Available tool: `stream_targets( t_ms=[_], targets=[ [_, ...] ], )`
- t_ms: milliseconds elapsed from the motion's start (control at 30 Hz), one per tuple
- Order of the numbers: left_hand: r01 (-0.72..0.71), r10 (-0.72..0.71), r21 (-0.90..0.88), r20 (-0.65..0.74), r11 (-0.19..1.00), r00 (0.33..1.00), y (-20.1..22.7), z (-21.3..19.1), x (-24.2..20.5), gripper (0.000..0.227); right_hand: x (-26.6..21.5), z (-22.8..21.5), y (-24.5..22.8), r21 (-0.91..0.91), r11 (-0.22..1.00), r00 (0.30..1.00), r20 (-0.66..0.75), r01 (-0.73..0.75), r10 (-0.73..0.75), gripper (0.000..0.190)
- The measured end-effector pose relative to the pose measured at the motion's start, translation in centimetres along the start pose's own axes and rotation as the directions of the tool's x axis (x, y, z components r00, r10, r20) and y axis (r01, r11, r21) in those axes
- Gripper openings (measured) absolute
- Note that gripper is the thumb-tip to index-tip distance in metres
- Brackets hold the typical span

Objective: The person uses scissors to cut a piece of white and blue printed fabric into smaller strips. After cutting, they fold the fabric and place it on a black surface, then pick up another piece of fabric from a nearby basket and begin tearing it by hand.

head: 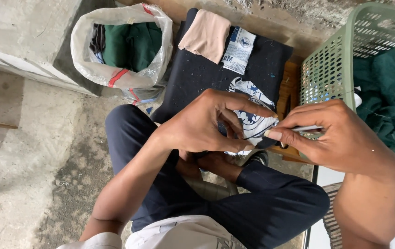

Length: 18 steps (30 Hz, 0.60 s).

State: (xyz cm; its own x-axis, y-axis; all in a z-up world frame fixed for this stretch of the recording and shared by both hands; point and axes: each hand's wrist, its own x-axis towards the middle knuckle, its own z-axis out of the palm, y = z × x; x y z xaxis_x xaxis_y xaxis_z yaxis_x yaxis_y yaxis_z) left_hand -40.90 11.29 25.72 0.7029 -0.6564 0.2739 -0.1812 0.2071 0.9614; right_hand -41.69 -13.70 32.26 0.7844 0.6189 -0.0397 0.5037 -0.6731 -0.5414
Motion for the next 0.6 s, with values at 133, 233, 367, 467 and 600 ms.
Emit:
stream_targets(
  t_ms=[133, 233, 367, 467, 600],
  targets=[
    [0.001, -0.001, -0.017, -0.008, 1.0, 1.0, 0.22, 0.13, -0.11, 0.049, 0.0, -0.08, -0.35, 0.012, 1.0, 1.0, -0.004, -0.007, 0.007, 0.017],
    [0.001, -0.001, -0.001, -0.012, 1.0, 1.0, 0.04, 0.12, -0.13, 0.051, -0.07, -0.04, -0.55, 0.003, 1.0, 1.0, -0.015, 0.003, -0.003, 0.018],
    [0.011, -0.011, -0.005, -0.013, 1.0, 1.0, 0.17, 0.14, -0.14, 0.051, -0.13, -0.13, -0.76, 0.022, 0.997, 0.997, 0.016, -0.078, 0.078, 0.02],
    [0.003, -0.003, -0.003, -0.004, 1.0, 1.0, 0.18, 0.15, -0.17, 0.051, -0.02, -0.15, -0.81, 0.016, 0.999, 0.999, 0.005, -0.032, 0.032, 0.018],
    [-0.013, 0.013, 0.036, 0.0, 0.999, 1.0, 0.38, 0.03, -0.2, 0.053, -0.07, -0.31, -0.44, 0.013, 0.999, 0.999, 0.025, -0.041, 0.041, 0.018]
  ],
)
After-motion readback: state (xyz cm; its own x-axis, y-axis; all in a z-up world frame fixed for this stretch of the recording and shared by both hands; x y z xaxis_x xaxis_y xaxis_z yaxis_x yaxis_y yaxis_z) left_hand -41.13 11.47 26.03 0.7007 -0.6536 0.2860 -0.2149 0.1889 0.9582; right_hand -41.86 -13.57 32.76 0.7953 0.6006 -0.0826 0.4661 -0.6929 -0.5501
